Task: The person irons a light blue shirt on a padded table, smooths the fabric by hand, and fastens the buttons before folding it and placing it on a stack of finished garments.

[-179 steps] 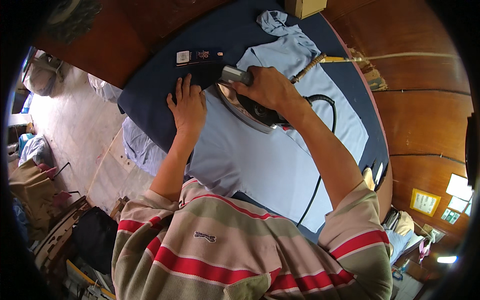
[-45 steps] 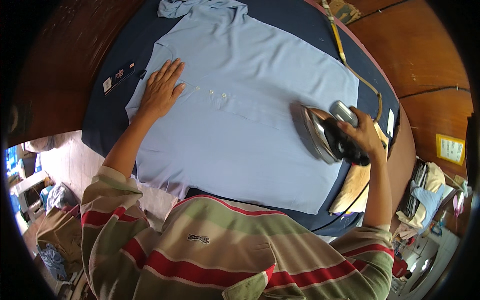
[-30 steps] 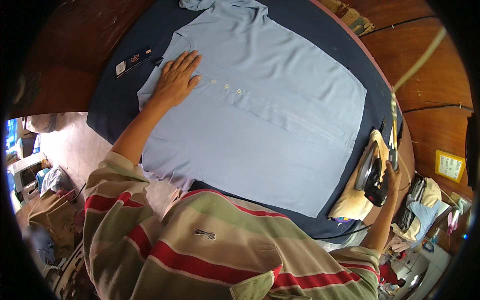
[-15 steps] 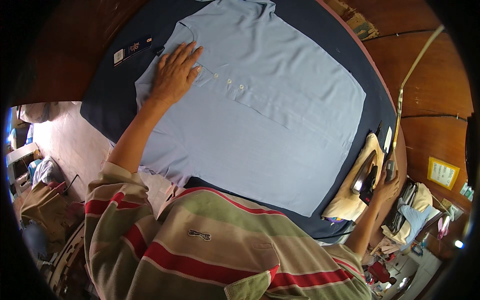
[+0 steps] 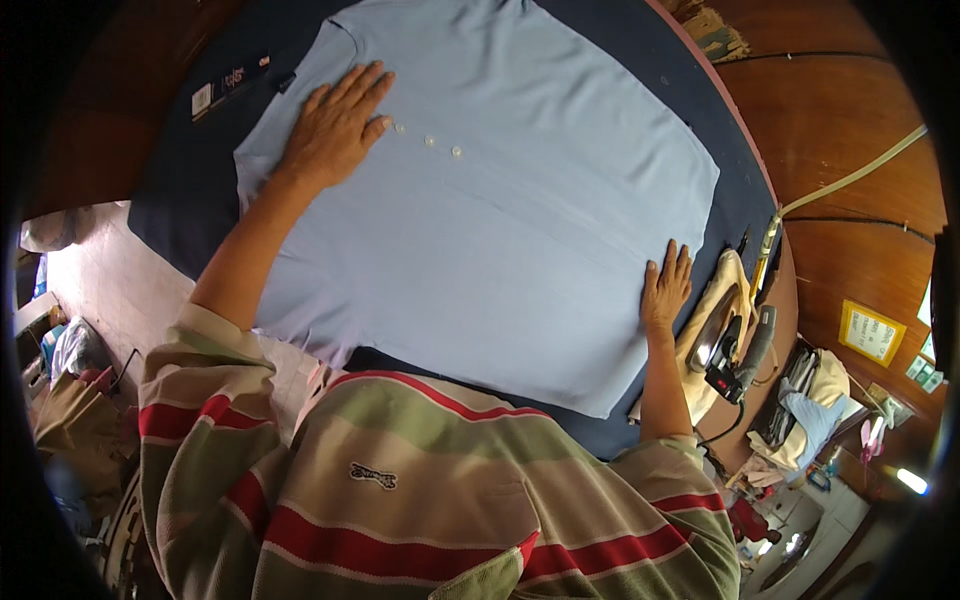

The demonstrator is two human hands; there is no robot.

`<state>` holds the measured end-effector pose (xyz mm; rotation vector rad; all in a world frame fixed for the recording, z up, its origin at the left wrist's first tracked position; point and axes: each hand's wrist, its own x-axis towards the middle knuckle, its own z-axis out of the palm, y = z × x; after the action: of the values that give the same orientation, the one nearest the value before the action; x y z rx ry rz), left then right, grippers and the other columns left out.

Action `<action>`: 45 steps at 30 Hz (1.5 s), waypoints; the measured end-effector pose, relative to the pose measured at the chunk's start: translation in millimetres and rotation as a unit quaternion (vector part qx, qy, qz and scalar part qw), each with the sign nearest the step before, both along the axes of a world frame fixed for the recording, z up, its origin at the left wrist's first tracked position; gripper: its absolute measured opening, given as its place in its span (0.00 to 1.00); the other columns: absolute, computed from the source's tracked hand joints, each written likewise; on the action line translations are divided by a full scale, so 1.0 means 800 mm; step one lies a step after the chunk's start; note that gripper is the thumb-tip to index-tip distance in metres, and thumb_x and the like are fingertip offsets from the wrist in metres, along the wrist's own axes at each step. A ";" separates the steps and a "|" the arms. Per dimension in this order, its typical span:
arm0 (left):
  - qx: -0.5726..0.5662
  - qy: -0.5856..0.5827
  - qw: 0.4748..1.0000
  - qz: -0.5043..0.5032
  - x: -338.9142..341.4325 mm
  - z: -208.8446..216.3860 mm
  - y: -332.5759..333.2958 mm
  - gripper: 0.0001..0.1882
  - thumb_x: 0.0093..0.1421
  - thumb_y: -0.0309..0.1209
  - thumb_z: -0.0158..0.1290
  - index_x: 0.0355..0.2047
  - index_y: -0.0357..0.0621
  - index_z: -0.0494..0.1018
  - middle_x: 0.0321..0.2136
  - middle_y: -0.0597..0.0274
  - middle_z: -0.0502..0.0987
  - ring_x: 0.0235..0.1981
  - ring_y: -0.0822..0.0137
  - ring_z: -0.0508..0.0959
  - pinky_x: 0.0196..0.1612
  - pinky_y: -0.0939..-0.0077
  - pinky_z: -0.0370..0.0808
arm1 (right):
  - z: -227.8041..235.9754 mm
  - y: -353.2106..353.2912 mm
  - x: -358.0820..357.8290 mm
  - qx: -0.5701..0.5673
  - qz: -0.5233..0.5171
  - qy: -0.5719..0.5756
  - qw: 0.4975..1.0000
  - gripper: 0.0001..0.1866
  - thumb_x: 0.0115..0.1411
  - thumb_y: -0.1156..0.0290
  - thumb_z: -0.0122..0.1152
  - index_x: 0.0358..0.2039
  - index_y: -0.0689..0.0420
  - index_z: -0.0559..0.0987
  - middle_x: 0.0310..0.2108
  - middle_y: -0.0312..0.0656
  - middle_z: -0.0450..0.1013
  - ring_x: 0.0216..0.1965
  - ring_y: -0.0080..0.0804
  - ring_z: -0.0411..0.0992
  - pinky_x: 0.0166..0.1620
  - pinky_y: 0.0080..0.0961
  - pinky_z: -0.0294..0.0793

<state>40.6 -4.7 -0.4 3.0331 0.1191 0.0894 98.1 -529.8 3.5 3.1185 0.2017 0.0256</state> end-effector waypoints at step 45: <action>-0.209 -0.109 0.943 -0.236 0.003 0.005 -0.106 0.03 0.52 0.29 0.55 0.27 0.45 0.74 0.26 0.68 0.72 0.32 0.66 0.72 0.45 0.72 0.66 | 0.025 0.294 -0.025 0.332 0.275 0.081 0.899 0.09 0.48 0.76 0.64 0.31 0.54 0.77 0.30 0.37 0.72 0.31 0.35 0.67 0.37 0.30 0.67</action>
<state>42.8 -89.7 3.2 2.5218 -0.5347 0.3111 78.0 -294.8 23.1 3.5707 1.3368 -0.2001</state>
